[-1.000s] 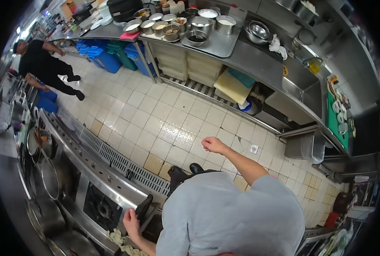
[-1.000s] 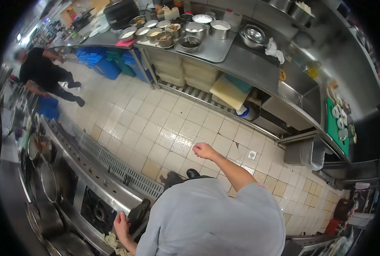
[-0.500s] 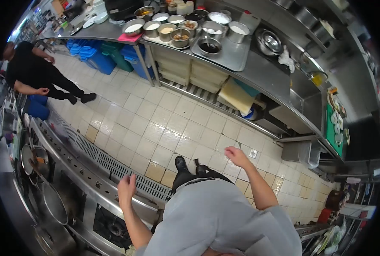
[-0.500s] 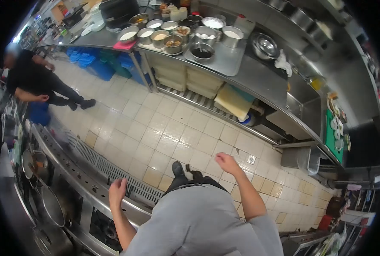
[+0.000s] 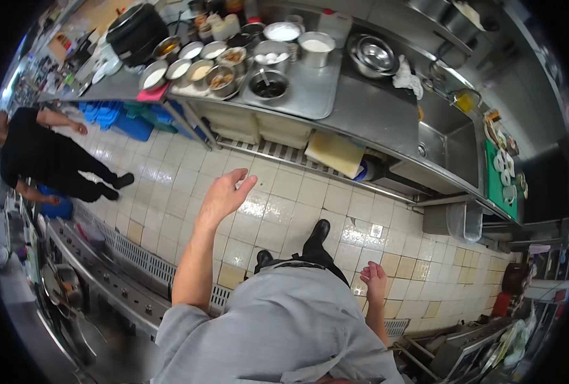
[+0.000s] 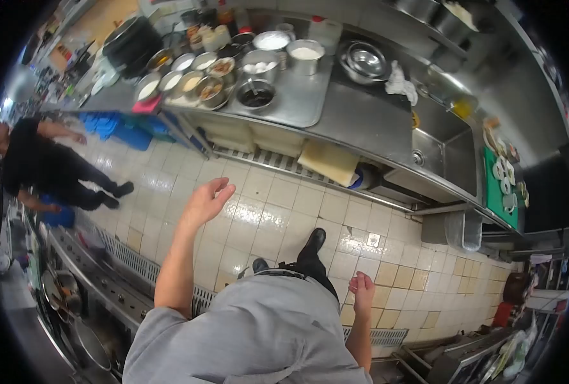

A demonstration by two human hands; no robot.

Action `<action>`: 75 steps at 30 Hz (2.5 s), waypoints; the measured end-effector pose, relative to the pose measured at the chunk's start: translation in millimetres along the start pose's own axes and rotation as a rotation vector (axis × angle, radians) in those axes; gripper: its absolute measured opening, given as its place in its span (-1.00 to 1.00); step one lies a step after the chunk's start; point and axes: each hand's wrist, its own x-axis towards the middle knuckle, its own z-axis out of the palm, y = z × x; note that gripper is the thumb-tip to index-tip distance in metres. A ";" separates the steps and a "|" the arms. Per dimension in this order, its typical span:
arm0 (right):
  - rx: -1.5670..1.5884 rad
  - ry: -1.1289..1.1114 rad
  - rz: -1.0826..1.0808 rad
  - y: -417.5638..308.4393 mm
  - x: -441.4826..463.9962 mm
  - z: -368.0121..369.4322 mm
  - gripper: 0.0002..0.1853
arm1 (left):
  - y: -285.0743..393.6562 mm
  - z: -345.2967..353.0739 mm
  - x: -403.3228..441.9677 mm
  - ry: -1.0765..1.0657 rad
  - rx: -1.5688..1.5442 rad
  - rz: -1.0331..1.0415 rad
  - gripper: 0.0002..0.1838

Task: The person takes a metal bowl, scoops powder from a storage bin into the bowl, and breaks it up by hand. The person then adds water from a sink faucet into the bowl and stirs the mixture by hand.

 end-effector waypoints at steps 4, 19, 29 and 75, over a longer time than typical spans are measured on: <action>0.134 0.080 0.072 -20.1 43.9 -19.2 -0.67 | 74.7 31.3 55.9 -0.035 -0.072 0.064 -0.37; 0.171 -0.092 -0.116 -215.7 215.1 -2.0 -0.58 | 211.9 127.4 304.9 -0.111 -0.504 0.070 -0.36; 0.051 -0.196 -0.107 -349.5 311.5 130.6 -0.40 | 238.4 195.6 551.0 0.039 -0.296 0.137 -0.32; 0.404 -0.304 0.017 -474.1 464.5 302.7 -0.26 | 283.8 163.0 677.1 -0.129 -0.390 0.147 -0.53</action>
